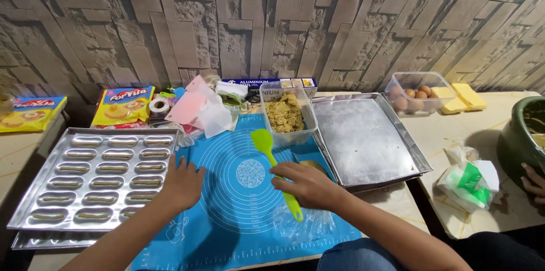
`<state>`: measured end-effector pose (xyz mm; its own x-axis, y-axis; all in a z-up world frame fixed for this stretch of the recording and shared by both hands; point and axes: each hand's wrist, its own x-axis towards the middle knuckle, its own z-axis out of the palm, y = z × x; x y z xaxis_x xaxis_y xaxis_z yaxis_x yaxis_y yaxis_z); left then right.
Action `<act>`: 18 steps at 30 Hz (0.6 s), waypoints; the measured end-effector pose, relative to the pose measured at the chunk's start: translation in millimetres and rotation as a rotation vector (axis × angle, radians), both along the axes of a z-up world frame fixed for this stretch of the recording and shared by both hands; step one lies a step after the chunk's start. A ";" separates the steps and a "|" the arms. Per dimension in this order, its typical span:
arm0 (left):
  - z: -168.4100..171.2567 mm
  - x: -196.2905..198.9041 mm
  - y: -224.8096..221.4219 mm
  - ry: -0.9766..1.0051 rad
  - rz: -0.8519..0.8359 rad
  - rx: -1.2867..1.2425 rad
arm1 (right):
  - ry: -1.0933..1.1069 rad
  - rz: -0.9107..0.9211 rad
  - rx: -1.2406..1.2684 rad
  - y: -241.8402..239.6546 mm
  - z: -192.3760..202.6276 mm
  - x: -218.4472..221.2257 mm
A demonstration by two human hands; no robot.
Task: Greasing baking trays with a spatula and cloth, then placing small portions of dough onto the prepared tray.
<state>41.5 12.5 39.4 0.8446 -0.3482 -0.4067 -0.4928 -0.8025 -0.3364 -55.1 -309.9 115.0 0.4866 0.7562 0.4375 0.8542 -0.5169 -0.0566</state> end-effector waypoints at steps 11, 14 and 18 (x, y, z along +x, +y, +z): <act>-16.2 129.8 -99.4 -0.086 -0.091 -0.789 | -0.494 -0.150 -0.466 37.2 -83.2 133.7; -11.7 136.3 -115.5 -0.055 -0.120 -0.838 | -0.451 -0.219 -0.450 37.1 -96.5 131.8; -14.6 150.1 -130.2 -0.063 -0.029 -0.824 | -0.335 -0.227 -0.332 24.3 -73.8 113.2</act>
<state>191.6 -117.7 24.8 0.8432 -0.5364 0.0367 -0.5174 -0.7911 0.3262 58.1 -285.6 41.2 0.5289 0.7722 0.3521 0.6617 -0.6350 0.3986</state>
